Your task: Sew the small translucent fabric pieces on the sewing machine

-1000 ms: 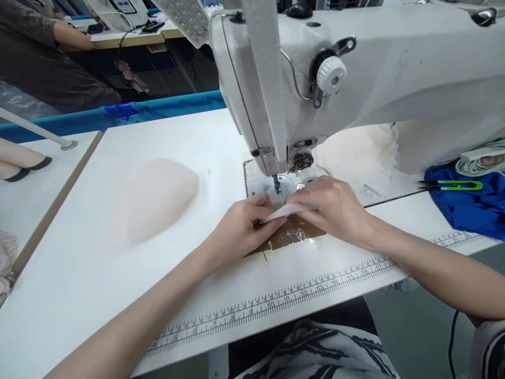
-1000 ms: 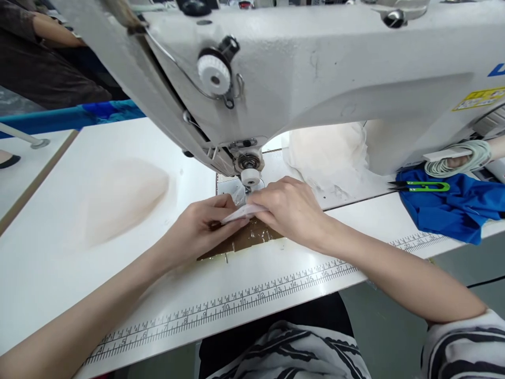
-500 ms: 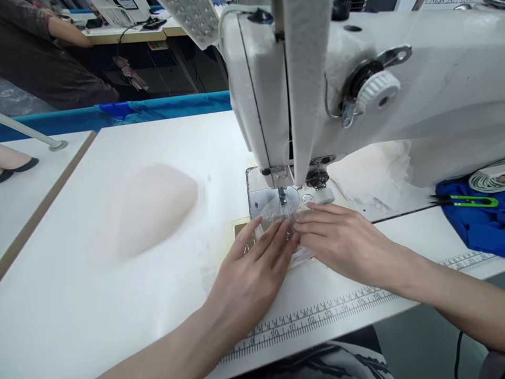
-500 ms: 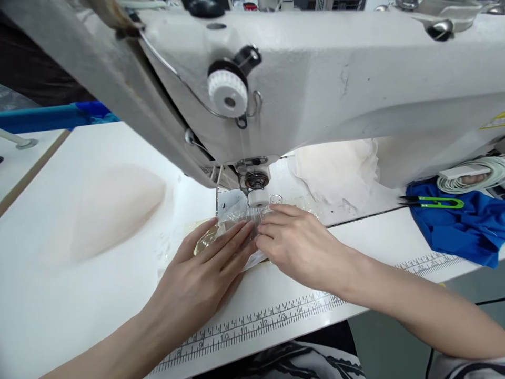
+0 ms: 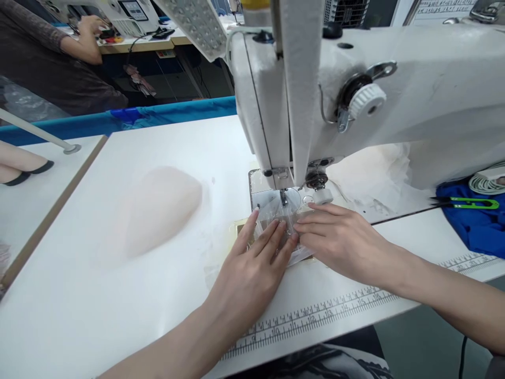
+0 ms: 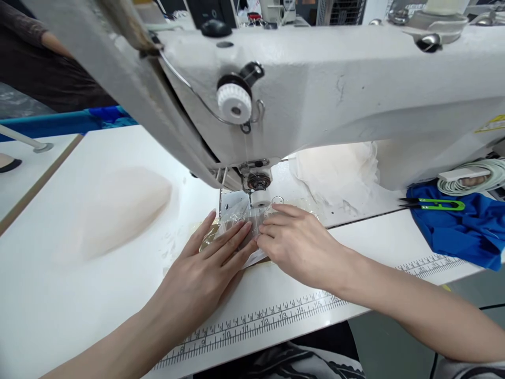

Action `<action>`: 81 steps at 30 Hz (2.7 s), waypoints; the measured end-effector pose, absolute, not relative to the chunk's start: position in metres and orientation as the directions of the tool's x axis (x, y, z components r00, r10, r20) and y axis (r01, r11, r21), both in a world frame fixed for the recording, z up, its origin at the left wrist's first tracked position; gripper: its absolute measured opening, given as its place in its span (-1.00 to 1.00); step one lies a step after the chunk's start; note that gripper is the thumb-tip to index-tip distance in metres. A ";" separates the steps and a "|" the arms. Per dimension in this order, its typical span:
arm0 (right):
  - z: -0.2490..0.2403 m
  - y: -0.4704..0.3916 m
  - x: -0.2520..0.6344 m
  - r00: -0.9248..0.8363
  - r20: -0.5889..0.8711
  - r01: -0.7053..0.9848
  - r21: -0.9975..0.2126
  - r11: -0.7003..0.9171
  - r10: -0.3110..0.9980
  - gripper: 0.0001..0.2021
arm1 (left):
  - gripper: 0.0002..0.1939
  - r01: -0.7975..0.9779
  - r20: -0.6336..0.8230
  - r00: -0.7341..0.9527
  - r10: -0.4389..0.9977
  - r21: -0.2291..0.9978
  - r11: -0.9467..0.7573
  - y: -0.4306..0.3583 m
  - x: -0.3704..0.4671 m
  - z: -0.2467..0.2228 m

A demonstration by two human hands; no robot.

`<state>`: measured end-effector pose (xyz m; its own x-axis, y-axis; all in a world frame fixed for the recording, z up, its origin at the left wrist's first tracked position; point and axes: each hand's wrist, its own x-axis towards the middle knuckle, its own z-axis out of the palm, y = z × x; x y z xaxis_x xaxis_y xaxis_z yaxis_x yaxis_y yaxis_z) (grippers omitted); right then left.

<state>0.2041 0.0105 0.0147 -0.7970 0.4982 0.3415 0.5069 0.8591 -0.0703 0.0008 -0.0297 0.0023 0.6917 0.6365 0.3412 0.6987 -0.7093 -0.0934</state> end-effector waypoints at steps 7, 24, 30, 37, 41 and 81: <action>0.014 0.013 0.203 -0.782 0.372 0.516 -0.065 0.854 0.500 -0.79 | -0.68 0.700 0.371 0.685 0.627 -0.099 -0.707 -0.025 0.000 0.001; 0.004 0.028 0.199 -0.742 0.467 0.546 0.003 0.838 0.481 -0.79 | -0.66 0.725 0.364 0.666 0.650 -0.115 -0.679 -0.001 -0.004 -0.001; 0.002 0.031 0.199 -0.743 0.482 0.546 0.037 0.837 0.464 -0.78 | -0.65 0.729 0.361 0.660 0.658 -0.099 -0.677 0.003 -0.004 -0.001; 0.003 0.030 0.199 -0.753 0.488 0.535 0.064 0.843 0.441 -0.75 | -0.66 0.731 0.396 0.645 0.653 -0.073 -0.678 0.003 -0.003 -0.003; 0.003 0.031 0.199 -0.759 0.472 0.546 0.085 0.833 0.449 -0.74 | -0.65 0.738 0.380 0.644 0.664 -0.079 -0.670 0.003 -0.003 -0.003; -0.001 0.037 0.201 -0.774 0.490 0.518 0.123 0.846 0.402 -0.78 | -0.65 0.688 0.452 0.663 0.596 -0.057 -0.723 0.000 -0.009 -0.002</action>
<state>0.2014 0.0365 -0.0012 -0.7735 0.4024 0.4896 0.5183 0.8462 0.1234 -0.0088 0.0001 -0.0015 0.6635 0.5960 0.4523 0.6885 -0.7230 -0.0572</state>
